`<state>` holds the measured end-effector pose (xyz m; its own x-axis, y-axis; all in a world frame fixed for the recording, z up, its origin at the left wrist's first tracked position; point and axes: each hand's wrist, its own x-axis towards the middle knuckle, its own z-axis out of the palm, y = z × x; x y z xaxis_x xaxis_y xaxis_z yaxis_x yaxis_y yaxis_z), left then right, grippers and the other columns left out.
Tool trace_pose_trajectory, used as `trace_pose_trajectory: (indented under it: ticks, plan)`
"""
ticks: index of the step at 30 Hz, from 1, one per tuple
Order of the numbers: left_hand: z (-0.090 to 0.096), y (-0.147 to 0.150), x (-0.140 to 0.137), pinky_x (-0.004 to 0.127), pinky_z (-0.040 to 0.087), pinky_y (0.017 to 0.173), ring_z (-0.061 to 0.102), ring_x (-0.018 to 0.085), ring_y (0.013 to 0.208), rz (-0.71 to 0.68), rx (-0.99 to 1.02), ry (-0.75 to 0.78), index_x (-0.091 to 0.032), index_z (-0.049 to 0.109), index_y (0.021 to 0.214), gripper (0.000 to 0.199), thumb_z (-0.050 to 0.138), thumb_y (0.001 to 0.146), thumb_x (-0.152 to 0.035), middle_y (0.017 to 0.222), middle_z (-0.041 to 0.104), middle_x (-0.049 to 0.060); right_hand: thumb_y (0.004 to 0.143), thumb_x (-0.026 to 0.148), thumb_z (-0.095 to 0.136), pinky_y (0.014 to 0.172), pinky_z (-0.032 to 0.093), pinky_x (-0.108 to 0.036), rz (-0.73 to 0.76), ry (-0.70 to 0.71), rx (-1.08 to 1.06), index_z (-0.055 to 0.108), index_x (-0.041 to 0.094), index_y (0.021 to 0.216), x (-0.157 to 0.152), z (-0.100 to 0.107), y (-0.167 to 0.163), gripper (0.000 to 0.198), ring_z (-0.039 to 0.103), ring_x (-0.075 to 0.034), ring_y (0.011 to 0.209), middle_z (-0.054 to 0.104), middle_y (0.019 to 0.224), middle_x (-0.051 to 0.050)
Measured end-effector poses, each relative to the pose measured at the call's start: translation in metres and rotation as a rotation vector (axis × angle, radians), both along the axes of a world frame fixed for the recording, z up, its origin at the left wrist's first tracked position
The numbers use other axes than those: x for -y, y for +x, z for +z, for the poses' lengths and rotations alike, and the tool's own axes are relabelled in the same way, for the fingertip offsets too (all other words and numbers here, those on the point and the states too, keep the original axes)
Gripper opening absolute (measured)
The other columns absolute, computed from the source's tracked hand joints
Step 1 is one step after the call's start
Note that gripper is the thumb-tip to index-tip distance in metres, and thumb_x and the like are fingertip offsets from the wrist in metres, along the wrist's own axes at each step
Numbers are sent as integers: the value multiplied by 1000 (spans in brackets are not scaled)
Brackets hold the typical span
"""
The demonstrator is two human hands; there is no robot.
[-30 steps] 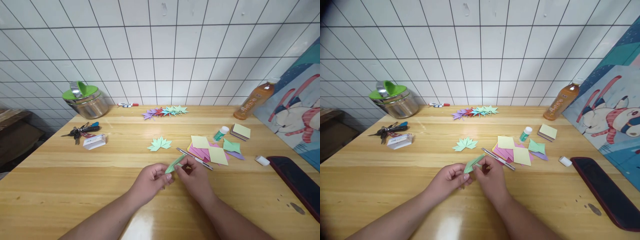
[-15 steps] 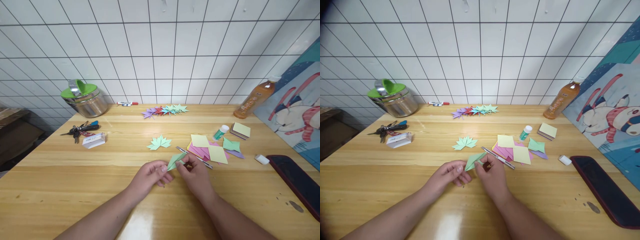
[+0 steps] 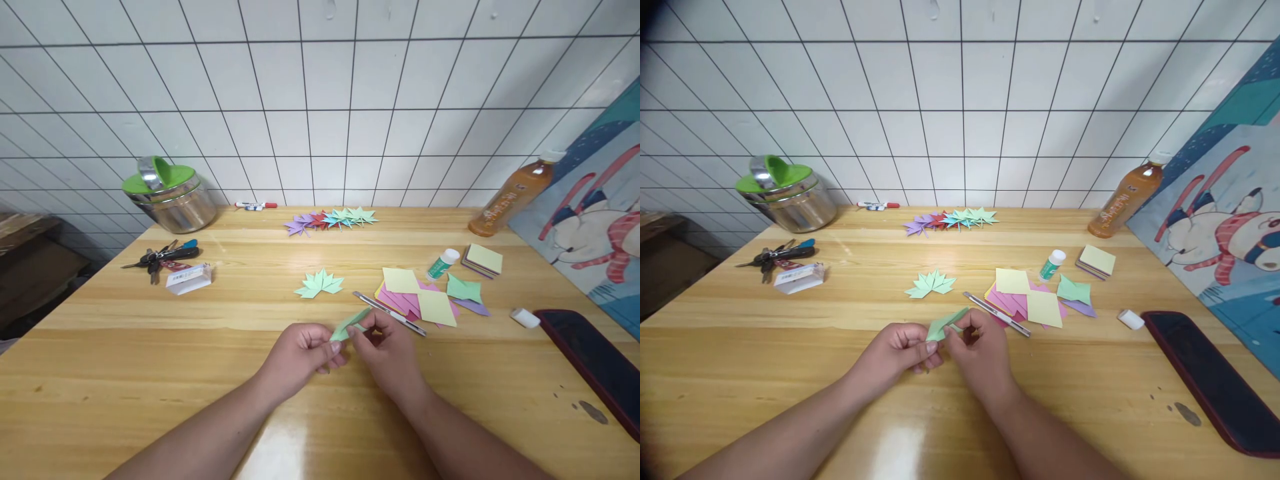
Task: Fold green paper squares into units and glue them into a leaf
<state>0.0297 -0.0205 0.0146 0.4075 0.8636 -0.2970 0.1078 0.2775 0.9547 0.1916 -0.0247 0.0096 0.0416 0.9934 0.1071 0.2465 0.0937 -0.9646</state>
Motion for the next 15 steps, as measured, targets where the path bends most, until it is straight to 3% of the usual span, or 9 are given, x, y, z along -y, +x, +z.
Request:
trace_pose_trajectory:
  ticks: [7,10,13,15]
  plan:
    - [3,3,2,21,41,55,55,11,60,-14,85,27,-12,62,81,31,64,75,-42,67,62,4,73,24,59,48,37,-21,68,25,36,47,19,60,2,-1,-1,19,43,-10,53,50,58,3]
    - [1,1,0,22,43,54,56,11,57,16,66,-1,-11,62,77,32,61,76,-43,65,63,4,72,24,61,49,39,-21,66,28,-24,56,19,82,4,1,-2,12,46,-11,57,54,68,1]
    - [-1,-2,-2,22,44,54,58,12,57,44,97,-27,-11,62,79,32,62,76,-42,68,65,6,68,26,67,52,44,-23,36,-42,-182,38,25,124,5,0,-3,62,50,-11,62,57,93,-2]
    - [-2,-2,-3,21,44,54,58,11,56,54,105,-28,-11,63,78,31,63,76,-42,68,66,6,69,29,67,55,46,-25,95,-129,-244,40,23,123,4,-2,-4,60,52,-11,62,58,94,-4]
